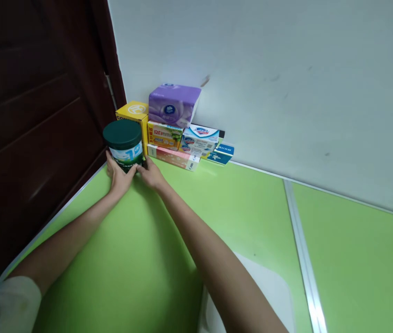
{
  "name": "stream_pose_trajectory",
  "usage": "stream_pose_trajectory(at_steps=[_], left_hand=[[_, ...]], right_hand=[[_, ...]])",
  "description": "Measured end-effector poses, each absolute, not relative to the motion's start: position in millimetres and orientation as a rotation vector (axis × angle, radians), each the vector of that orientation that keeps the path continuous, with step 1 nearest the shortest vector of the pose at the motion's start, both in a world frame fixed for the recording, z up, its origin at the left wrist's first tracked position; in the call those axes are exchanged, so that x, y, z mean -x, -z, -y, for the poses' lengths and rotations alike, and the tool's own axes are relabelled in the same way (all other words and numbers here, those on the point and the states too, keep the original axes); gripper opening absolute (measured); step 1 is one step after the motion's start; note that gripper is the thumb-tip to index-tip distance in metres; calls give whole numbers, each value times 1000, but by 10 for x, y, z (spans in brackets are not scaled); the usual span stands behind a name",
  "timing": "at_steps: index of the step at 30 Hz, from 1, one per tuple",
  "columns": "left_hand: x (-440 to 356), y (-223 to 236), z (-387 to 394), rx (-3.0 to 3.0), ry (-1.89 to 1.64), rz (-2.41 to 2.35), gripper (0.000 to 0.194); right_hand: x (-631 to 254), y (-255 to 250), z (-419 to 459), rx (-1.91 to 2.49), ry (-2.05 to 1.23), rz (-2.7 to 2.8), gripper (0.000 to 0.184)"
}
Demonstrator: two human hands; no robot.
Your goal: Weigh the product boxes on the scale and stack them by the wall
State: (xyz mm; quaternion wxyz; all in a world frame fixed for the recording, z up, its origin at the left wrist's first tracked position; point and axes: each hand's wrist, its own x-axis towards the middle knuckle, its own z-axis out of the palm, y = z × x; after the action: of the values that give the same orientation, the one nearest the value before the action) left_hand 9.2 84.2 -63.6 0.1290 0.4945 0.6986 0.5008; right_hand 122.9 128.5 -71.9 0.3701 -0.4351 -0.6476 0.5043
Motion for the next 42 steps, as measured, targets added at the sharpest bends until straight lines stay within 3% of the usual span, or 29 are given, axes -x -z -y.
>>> stream_pose_trajectory(at_steps=[3, 10, 18, 24, 29, 33, 36, 42], left_hand=[[-270, 667, -445, -1532, -1418, -2055, 82], [-715, 430, 388, -2017, -926, -1368, 65], [-1538, -329, 925, -1853, -371, -855, 33], [-2626, -554, 1296, -1999, -224, -640, 30], [-3817, -186, 1352, -2003, -260, -516, 51], [-4777, 342, 1184, -2100, -449, -550, 62], [-5411, 632, 1014, -2128, -557, -616, 66], [-6325, 794, 621, -2081, -641, -695, 72]], right_hand=[[-1469, 540, -1078, 1208, -1412, 1717, 57], [-2276, -52, -138, 977, -1648, 2047, 30], [-3289, -735, 1000, 1067, -1684, 2233, 29], [-4508, -823, 1666, 955, -1870, 1871, 32], [-5613, -396, 2036, 1136, -1564, 1484, 29], [-6392, 228, 2020, 1496, -824, 914, 25], [-6897, 628, 1885, 1614, -483, 698, 39], [-7693, 966, 1433, 1747, -235, 625, 67]])
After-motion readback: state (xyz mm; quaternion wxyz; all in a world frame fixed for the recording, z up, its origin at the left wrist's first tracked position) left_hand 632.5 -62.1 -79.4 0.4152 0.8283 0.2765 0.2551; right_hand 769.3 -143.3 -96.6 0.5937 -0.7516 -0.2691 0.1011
